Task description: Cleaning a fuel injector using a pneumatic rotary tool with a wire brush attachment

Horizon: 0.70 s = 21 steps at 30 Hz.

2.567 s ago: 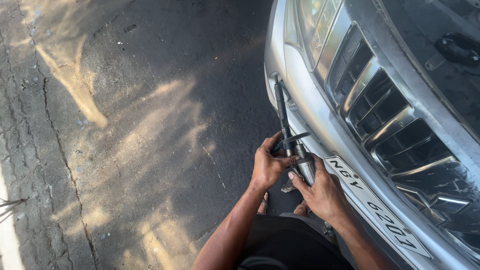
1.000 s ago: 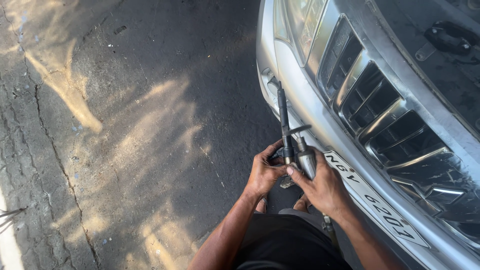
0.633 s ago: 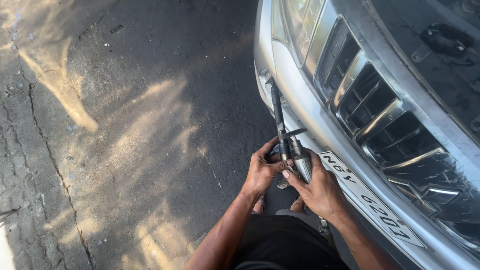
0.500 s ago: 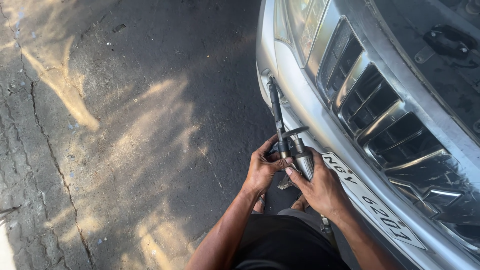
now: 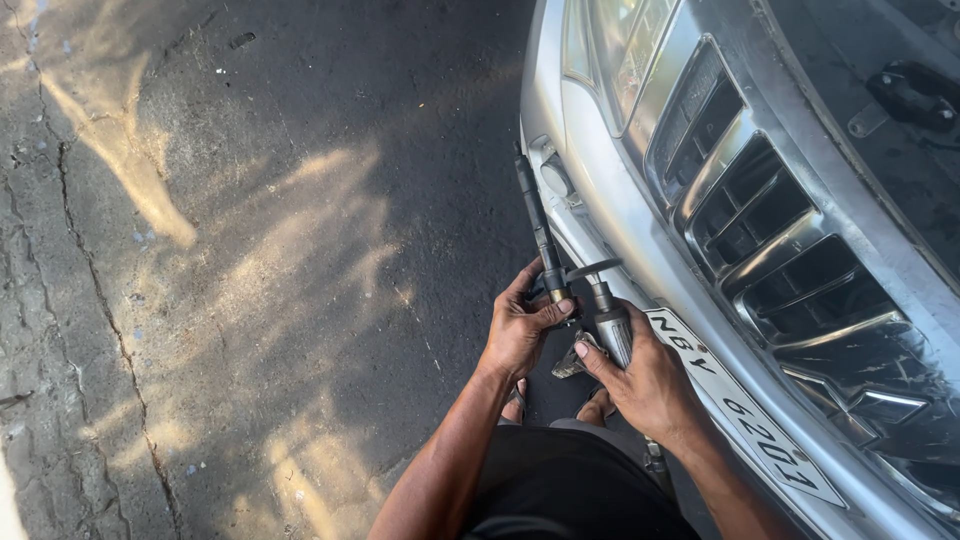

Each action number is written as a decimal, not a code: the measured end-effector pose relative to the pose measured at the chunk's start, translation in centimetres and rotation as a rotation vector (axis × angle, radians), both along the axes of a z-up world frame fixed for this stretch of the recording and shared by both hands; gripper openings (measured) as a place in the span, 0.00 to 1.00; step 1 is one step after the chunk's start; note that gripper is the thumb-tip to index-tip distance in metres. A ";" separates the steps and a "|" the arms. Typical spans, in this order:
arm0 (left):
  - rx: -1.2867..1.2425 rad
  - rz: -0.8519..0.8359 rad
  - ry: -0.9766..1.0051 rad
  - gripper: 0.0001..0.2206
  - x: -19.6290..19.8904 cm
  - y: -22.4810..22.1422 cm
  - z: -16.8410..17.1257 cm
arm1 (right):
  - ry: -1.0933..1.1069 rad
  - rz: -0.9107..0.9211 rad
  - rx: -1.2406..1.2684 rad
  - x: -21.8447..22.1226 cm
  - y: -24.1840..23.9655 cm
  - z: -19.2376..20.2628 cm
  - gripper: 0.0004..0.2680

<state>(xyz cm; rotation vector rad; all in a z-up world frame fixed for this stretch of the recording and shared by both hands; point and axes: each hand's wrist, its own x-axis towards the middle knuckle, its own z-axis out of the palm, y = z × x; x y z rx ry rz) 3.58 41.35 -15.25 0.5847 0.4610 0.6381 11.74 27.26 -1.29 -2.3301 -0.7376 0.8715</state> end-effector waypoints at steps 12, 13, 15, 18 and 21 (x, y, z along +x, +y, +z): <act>-0.031 0.053 -0.033 0.33 0.5 -0.3 -1.1 | 0.004 0.007 0.084 -0.5 1.4 1.5 0.28; -0.031 0.053 -0.032 0.33 0.5 -0.3 -0.6 | 0.005 0.007 0.084 -0.6 1.2 1.6 0.28; -0.039 0.078 -0.030 0.31 0.4 -0.2 0.5 | 0.008 0.013 0.049 -0.9 1.0 1.8 0.29; -0.128 -0.005 -0.138 0.34 -0.5 0.4 3.0 | -0.047 0.019 -0.115 -1.3 1.5 2.4 0.28; -0.144 0.028 -0.120 0.31 -0.2 0.5 3.7 | -0.044 -0.002 -0.091 -1.1 1.4 1.5 0.28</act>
